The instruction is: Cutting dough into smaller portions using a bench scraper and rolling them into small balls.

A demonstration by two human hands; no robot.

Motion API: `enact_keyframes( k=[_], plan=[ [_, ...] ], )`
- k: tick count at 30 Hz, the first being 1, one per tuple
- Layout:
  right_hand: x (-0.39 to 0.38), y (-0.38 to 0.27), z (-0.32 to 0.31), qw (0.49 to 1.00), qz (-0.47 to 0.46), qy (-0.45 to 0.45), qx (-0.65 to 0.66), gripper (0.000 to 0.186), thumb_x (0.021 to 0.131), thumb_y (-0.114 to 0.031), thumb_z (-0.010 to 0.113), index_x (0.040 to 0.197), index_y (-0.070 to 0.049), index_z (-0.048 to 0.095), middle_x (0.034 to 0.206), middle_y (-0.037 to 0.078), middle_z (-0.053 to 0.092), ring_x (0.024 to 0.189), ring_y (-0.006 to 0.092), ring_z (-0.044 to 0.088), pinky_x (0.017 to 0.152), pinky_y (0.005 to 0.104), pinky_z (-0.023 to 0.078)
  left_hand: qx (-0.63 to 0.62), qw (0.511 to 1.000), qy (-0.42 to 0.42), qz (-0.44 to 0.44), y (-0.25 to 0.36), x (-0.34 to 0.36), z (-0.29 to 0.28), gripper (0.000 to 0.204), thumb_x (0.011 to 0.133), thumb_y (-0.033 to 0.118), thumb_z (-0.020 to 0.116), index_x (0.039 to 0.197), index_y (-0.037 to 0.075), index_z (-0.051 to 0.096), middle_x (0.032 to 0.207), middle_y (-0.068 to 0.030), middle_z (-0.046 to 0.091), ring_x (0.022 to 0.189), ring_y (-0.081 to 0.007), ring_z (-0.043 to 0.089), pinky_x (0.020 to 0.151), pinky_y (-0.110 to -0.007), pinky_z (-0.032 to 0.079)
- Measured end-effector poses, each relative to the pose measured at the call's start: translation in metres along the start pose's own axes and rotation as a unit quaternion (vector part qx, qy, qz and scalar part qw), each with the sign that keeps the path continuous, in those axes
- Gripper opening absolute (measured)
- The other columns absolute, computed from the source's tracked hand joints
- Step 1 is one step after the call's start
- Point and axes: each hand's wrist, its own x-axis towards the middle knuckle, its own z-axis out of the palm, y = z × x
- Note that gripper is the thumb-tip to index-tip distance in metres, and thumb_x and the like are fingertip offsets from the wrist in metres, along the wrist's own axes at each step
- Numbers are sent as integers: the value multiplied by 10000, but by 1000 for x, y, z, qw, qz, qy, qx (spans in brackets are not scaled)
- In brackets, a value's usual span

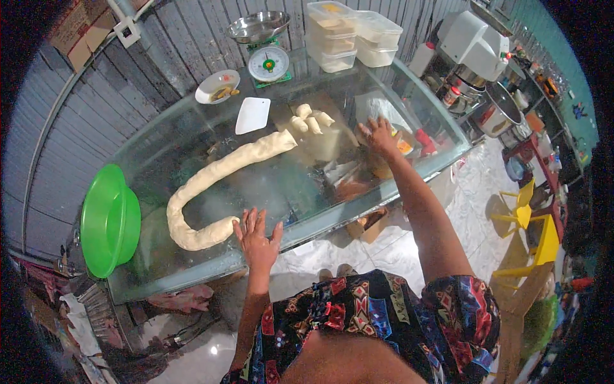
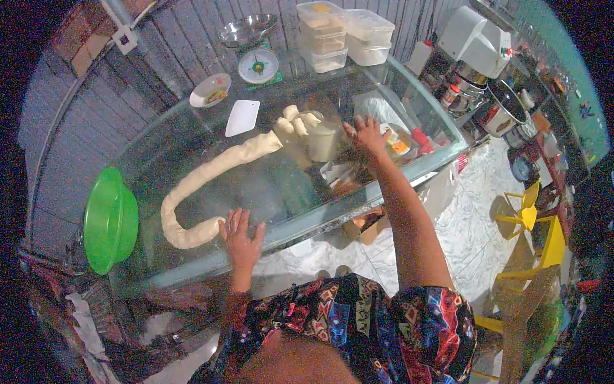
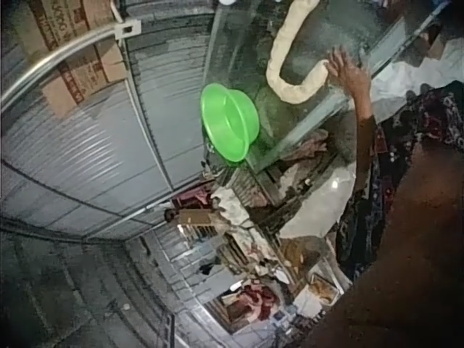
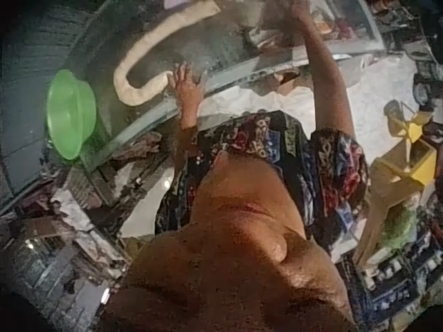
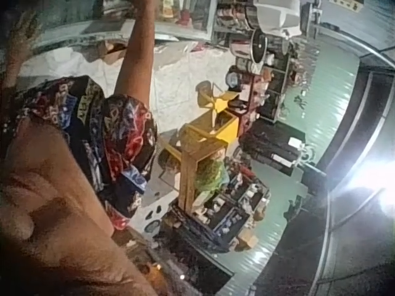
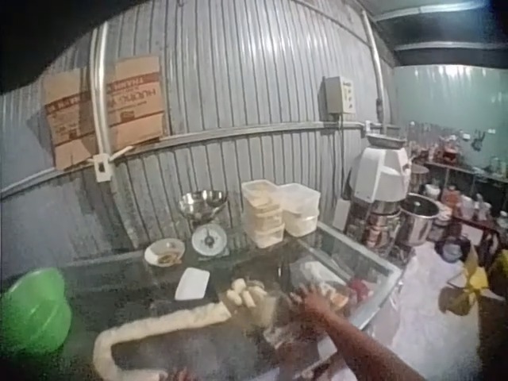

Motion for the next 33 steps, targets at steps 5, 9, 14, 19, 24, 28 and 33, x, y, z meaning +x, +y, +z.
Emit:
enact_keyframes(
  k=[5, 9, 14, 19, 24, 28, 33],
  plan=[
    [-2, 3, 30, 987, -35, 147, -47, 675, 851, -619, 355, 1366, -182, 363, 1448, 138, 265, 1350, 297, 215, 997, 677, 112, -12, 1000, -10, 0, -1, 1, 6, 468, 777, 336, 647, 1117, 21, 582, 1220, -158, 527, 1233, -310, 403, 1089, -499, 135],
    [-66, -32, 27, 985, -132, 110, -25, 710, 844, -614, 383, 1359, -126, 368, 1439, 162, 271, 1335, 310, 236, 1030, 628, 102, -17, 1000, -17, -6, -3, -1, 5, 465, 783, 338, 640, 1120, 23, 582, 1231, -159, 519, 1245, -304, 389, 1092, -498, 124],
    [-155, -67, 43, 959, -247, 137, 4, 745, 813, -594, 469, 1367, -111, 348, 1447, 230, 190, 1345, 390, 168, 1039, 616, 91, -6, 1000, -20, -5, -3, 1, 6, 454, 792, 332, 633, 1123, 25, 583, 1232, -155, 521, 1246, -304, 388, 1094, -495, 125],
    [-161, -76, 35, 962, -249, 108, 24, 749, 811, -589, 475, 1375, -115, 336, 1442, 239, 198, 1342, 401, 168, 1031, 626, 92, -5, 1000, -20, -4, -5, 0, 8, 452, 791, 328, 634, 1122, 24, 584, 1228, -156, 523, 1243, -305, 390, 1092, -498, 127],
    [-67, -33, 44, 967, -155, 193, -61, 701, 819, -609, 439, 1359, -166, 380, 1443, 155, 266, 1347, 325, 210, 1017, 645, 112, 10, 1000, -11, -2, 0, -3, 8, 446, 790, 329, 634, 1113, 25, 589, 1223, -155, 527, 1241, -305, 393, 1089, -501, 133],
    [-1, -4, 26, 996, -35, 66, 45, 709, 830, -628, 393, 1370, -171, 361, 1440, 114, 293, 1358, 282, 206, 1009, 662, 118, 0, 1000, -14, -7, -1, -3, 10, 447, 787, 324, 637, 1120, 31, 584, 1239, -146, 516, 1242, -303, 392, 1089, -502, 133],
    [44, 17, 17, 998, 42, 51, 17, 716, 849, -649, 324, 1382, -171, 343, 1466, 115, 238, 1368, 283, 177, 1013, 662, 95, -3, 1000, -10, -15, -1, -2, 12, 452, 786, 339, 636, 1107, 24, 590, 1231, -152, 519, 1237, -305, 396, 1084, -506, 140]
  ],
)
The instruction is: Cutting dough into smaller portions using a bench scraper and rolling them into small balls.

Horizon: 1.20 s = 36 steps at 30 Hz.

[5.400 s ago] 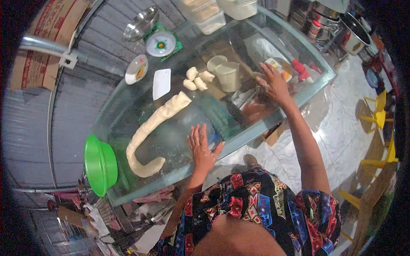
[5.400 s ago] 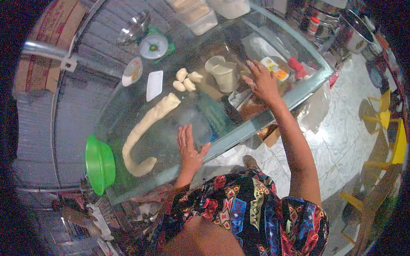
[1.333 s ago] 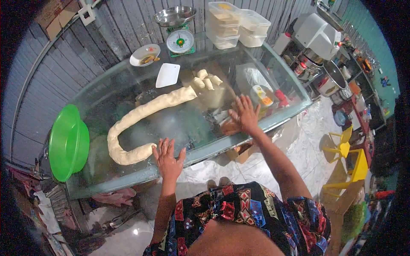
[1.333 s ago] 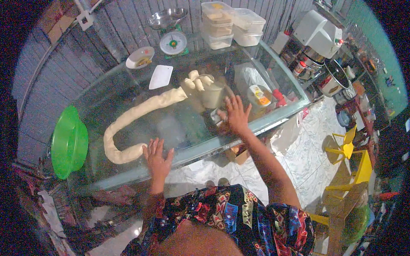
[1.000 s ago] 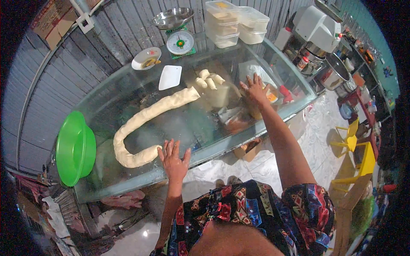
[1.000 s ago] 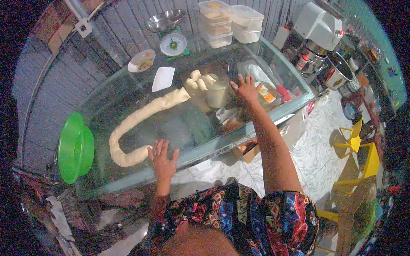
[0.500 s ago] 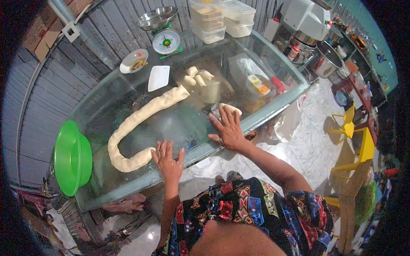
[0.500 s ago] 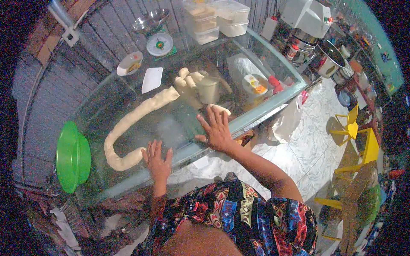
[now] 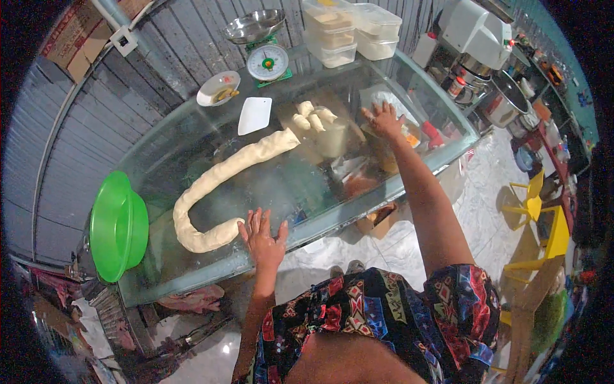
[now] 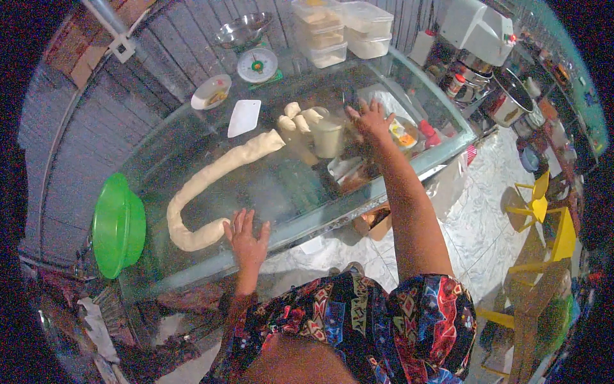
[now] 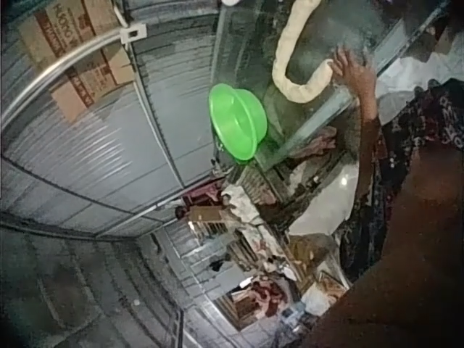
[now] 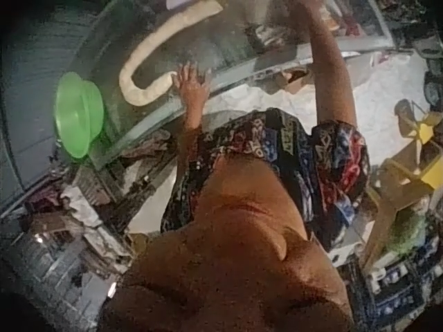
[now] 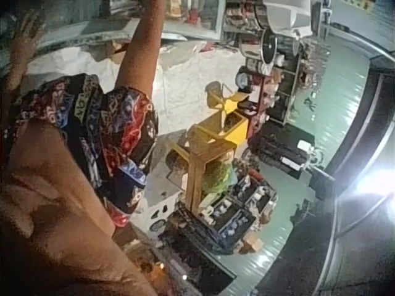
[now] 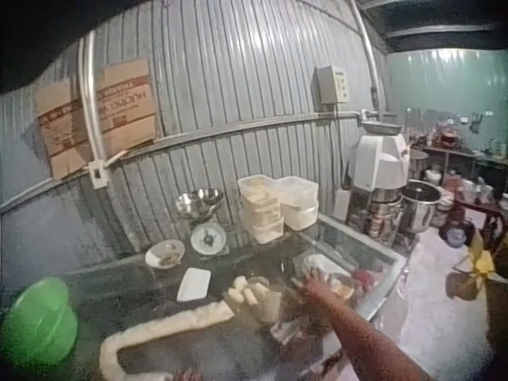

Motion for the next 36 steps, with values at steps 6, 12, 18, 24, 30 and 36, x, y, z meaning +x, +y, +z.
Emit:
enact_keyframes(
  k=[6, 12, 18, 24, 30, 36],
  plan=[
    [-12, -7, 0, 993, -38, 110, -26, 752, 850, -667, 285, 1384, -140, 339, 1478, 145, 199, 1373, 286, 159, 1034, 634, 52, 1, 1000, 1, 6, 2, 1, 0, 452, 786, 332, 641, 1110, 22, 584, 1225, -154, 518, 1235, -308, 395, 1081, -515, 140],
    [-95, -50, -3, 988, -143, 6, -51, 756, 840, -651, 338, 1377, -118, 347, 1458, 168, 234, 1363, 300, 177, 1041, 622, 42, -3, 1000, 7, 11, 3, 0, -1, 445, 791, 322, 640, 1109, 17, 579, 1218, -157, 520, 1227, -323, 399, 1080, -525, 138],
    [-190, -81, 17, 955, -280, 93, 15, 673, 832, -618, 412, 1307, -145, 463, 1427, 207, 267, 1346, 384, 168, 1041, 613, 70, 8, 1000, -2, 13, -2, -2, 3, 462, 782, 326, 641, 1140, 42, 568, 1257, -146, 496, 1242, -315, 390, 1082, -517, 140],
    [-204, -86, 12, 948, -317, 34, 22, 610, 841, -597, 418, 1318, -219, 454, 1458, 134, 243, 1352, 353, 168, 1042, 618, 64, 30, 999, -15, 4, -1, -2, 2, 489, 794, 347, 627, 1169, 43, 552, 1278, -138, 486, 1260, -307, 372, 1089, -508, 133],
    [-114, -45, 11, 963, -243, 83, -83, 604, 870, -561, 391, 1345, -188, 402, 1462, 103, 244, 1351, 322, 191, 1035, 628, 110, 34, 999, -23, 2, 1, -2, 4, 503, 798, 361, 619, 1177, 38, 549, 1288, -139, 477, 1270, -305, 356, 1092, -506, 123],
    [-33, -8, -5, 975, -190, -43, -111, 605, 884, -542, 373, 1387, -209, 318, 1470, 87, 225, 1351, 313, 197, 1008, 668, 139, 40, 999, 4, 12, 1, -2, 3, 490, 790, 374, 630, 1126, 22, 575, 1234, -158, 508, 1238, -310, 387, 1085, -515, 131]
  ],
)
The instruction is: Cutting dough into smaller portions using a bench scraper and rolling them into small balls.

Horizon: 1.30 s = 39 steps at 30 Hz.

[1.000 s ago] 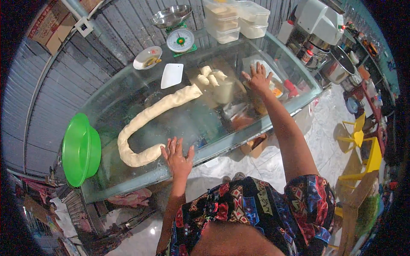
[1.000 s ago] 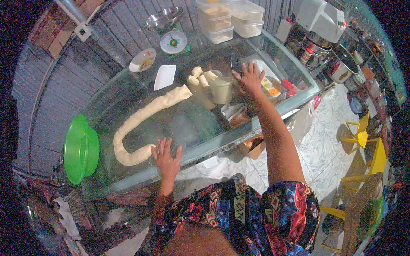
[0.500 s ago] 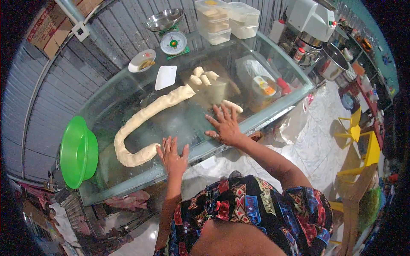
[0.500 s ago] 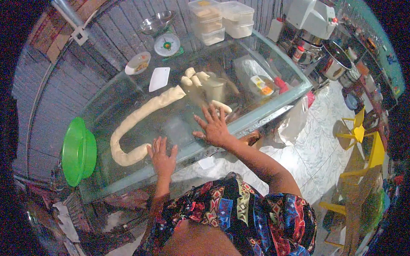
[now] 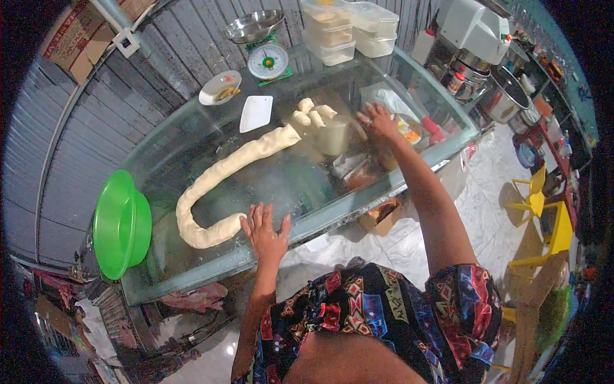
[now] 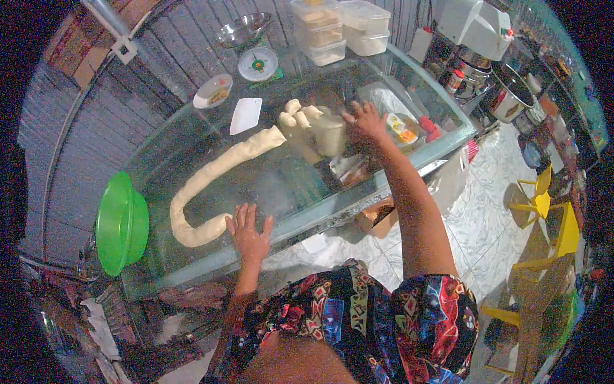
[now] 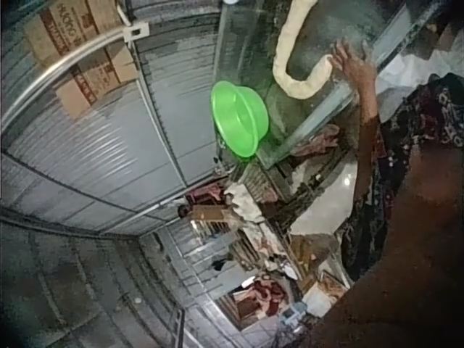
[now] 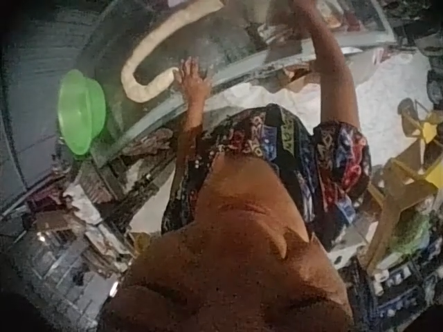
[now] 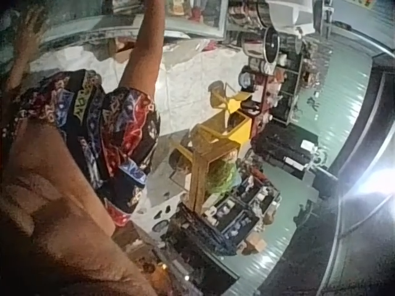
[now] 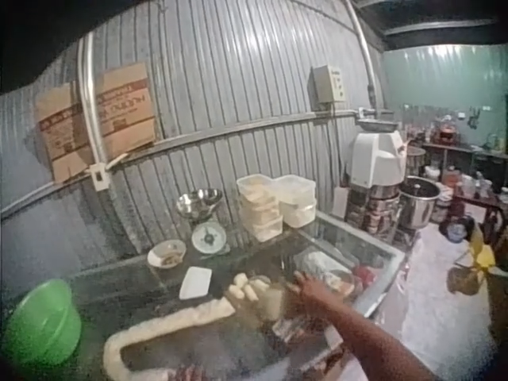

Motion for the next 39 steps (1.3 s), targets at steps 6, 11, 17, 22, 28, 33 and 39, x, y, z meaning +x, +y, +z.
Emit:
enact_keyframes(
  k=[6, 11, 17, 22, 28, 33, 39],
  plan=[
    [3, 0, 30, 992, 65, 105, -40, 411, 892, -482, 418, 1275, -342, 466, 1430, 35, 313, 1314, 306, 265, 967, 666, 237, -33, 999, -8, 3, 5, 2, 0, 487, 800, 368, 618, 1145, 28, 561, 1227, -162, 507, 1236, -319, 385, 1081, -521, 137],
    [-67, -94, 10, 986, -77, 148, 6, 551, 863, -541, 437, 1293, -199, 478, 1401, 90, 358, 1306, 296, 302, 1050, 586, 114, -18, 1000, -1, 3, -2, -2, 1, 483, 803, 373, 612, 1138, 27, 565, 1227, -164, 506, 1236, -322, 383, 1084, -516, 131],
    [-94, -94, -9, 945, -148, 194, 219, 542, 833, -441, 537, 1312, -203, 448, 1363, 117, 400, 1251, 331, 362, 1046, 525, 184, -12, 1000, -10, 8, 2, 2, 8, 488, 799, 373, 615, 1142, 30, 567, 1238, -159, 505, 1239, -318, 384, 1088, -509, 127],
    [-95, -47, 5, 952, 15, 156, 263, 602, 747, -360, 671, 1276, -156, 470, 1284, 104, 465, 1183, 314, 426, 973, 466, 313, -10, 1000, -12, 7, 2, -2, 5, 492, 801, 349, 623, 1170, 33, 549, 1266, -156, 487, 1248, -319, 379, 1083, -526, 138],
    [-95, -50, 25, 960, 5, 218, 177, 469, 735, -359, 676, 1115, -105, 573, 1193, 87, 502, 1119, 286, 445, 961, 433, 305, -17, 1000, -6, -8, 3, -2, 4, 486, 795, 350, 624, 1156, 31, 561, 1255, -157, 497, 1249, -312, 379, 1086, -519, 130],
    [-94, -49, 22, 919, -30, 303, 250, 328, 758, -299, 662, 991, -76, 605, 1045, 115, 564, 995, 291, 518, 900, 420, 358, -8, 1000, 21, 9, -2, -1, 7, 464, 782, 330, 640, 1131, 32, 575, 1210, -155, 528, 1230, -311, 401, 1085, -510, 145],
    [-107, -47, 24, 821, 4, 227, 524, 318, 799, -241, 641, 1054, -60, 584, 865, 170, 632, 734, 301, 616, 685, 363, 482, -149, 981, 123, 4, 20, 0, 7, 380, 760, 157, 672, 1102, 20, 579, 1136, -149, 564, 1073, -302, 518, 951, -449, 376]
  ],
)
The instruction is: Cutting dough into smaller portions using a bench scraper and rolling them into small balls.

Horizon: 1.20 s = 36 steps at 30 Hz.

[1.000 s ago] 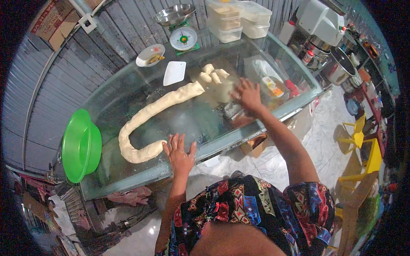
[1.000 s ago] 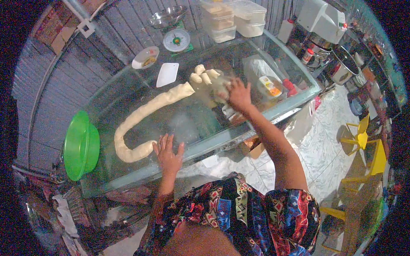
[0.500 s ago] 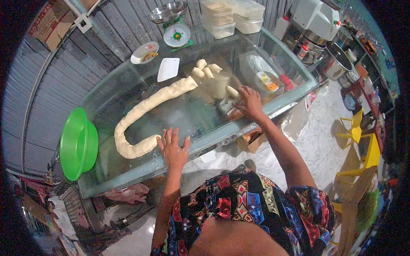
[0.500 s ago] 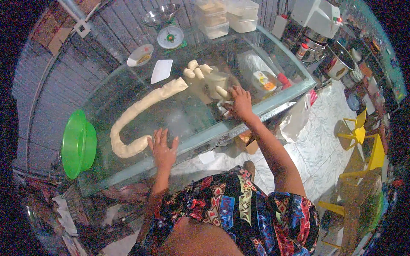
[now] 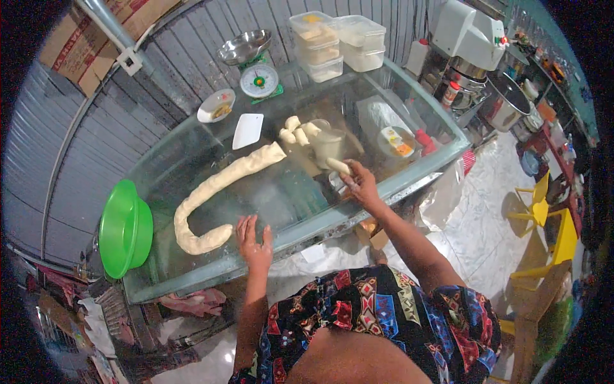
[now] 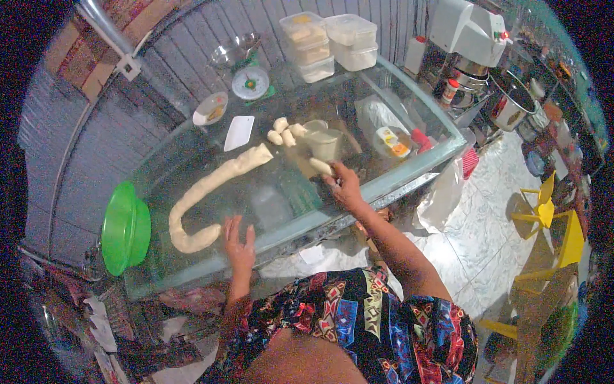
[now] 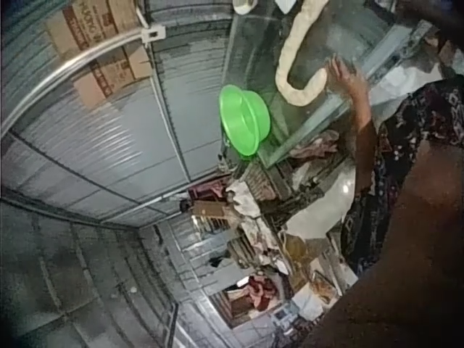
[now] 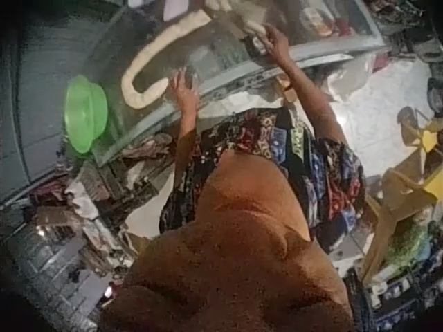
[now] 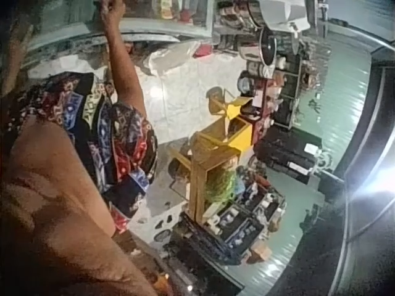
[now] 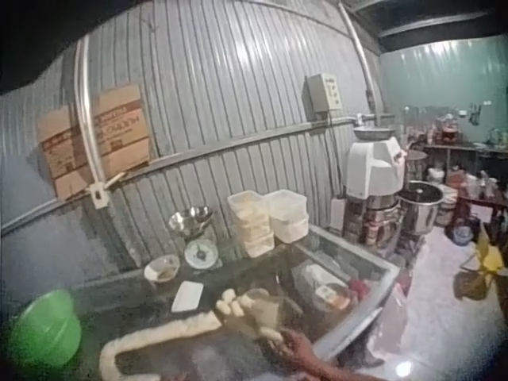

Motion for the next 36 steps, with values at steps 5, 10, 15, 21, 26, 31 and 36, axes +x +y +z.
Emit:
enact_keyframes(
  k=[5, 10, 15, 21, 26, 31, 36],
  plan=[
    [5, -9, -18, 949, 115, -141, 257, 336, 837, -115, 621, 1151, -31, 536, 1047, 51, 596, 929, 108, 540, 762, 252, 451, -324, 908, -133, -231, 76, 37, 39, 443, 807, 149, 650, 1213, 33, 516, 1127, -146, 561, 922, -221, 580, 752, -351, 499],
    [28, -18, -48, 898, 206, -221, 319, 258, 822, -171, 648, 1032, -24, 617, 844, 41, 640, 709, 89, 582, 643, 238, 467, -510, 746, -187, -384, 120, 78, 88, 510, 843, 194, 636, 1296, 61, 446, 1132, -147, 547, 847, -165, 594, 681, -294, 524],
    [39, -19, -60, 856, 269, -232, 375, 257, 849, -219, 628, 1006, -16, 621, 750, 39, 625, 628, 96, 582, 526, 234, 480, -513, 709, -316, -368, 137, 90, 120, 508, 846, 204, 622, 1273, 6, 428, 1051, -126, 594, 797, -200, 627, 702, -330, 536],
    [41, -20, -60, 841, 257, -195, 434, 275, 882, -228, 590, 1053, -12, 591, 712, 37, 608, 554, 96, 562, 498, 234, 468, -514, 734, -238, -374, 140, 88, 136, 320, 824, 149, 631, 1084, -27, 570, 877, -98, 643, 584, -131, 608, 472, -239, 510],
    [44, -7, -61, 827, 297, -247, 409, 264, 919, -228, 521, 1059, -11, 578, 668, 56, 603, 497, 101, 549, 465, 212, 447, -502, 724, -271, -387, 133, 89, 132, 292, 829, 167, 627, 1051, -17, 583, 858, -106, 644, 554, -129, 589, 462, -254, 505],
    [46, -11, -59, 827, 332, -223, 395, 255, 910, -283, 534, 882, -35, 583, 570, 60, 570, 438, 134, 519, 426, 248, 421, -513, 698, -257, -429, 141, 92, 127, 280, 850, 196, 607, 1040, -8, 581, 835, -94, 626, 574, -135, 584, 472, -281, 506],
    [67, -36, -71, 830, 340, -258, 359, 368, 906, -355, 530, 940, 7, 588, 594, 89, 580, 459, 145, 534, 435, 262, 429, -526, 686, -218, -453, 157, 102, 122, 316, 834, 233, 644, 1056, 15, 586, 784, -45, 602, 540, -110, 563, 444, -245, 475]
  ],
)
